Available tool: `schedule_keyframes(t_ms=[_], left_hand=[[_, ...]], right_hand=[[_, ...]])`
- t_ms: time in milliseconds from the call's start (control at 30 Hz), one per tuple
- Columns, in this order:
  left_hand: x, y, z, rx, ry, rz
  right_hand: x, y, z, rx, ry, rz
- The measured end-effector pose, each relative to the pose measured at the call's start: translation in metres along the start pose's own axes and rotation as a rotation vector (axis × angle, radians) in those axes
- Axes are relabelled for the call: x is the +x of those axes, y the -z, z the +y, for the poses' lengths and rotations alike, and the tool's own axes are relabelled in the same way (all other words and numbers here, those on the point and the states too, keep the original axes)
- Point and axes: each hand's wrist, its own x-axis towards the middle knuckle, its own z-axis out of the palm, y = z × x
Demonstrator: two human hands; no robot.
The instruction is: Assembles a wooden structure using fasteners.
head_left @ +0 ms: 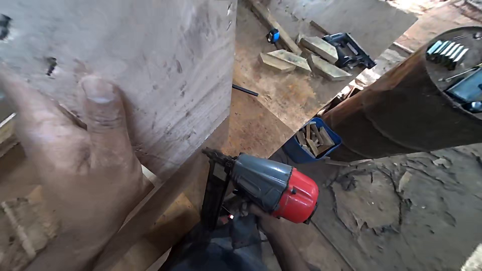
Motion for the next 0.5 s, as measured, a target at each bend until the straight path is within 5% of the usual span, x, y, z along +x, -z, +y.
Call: schedule_keyframes(t_ms=[500], left_hand=[[-0.006,0.003,-0.016,0.117,-0.008,0.028]], right_hand=[[-0.004,-0.011,0.012,0.179,0.009,-0.01]])
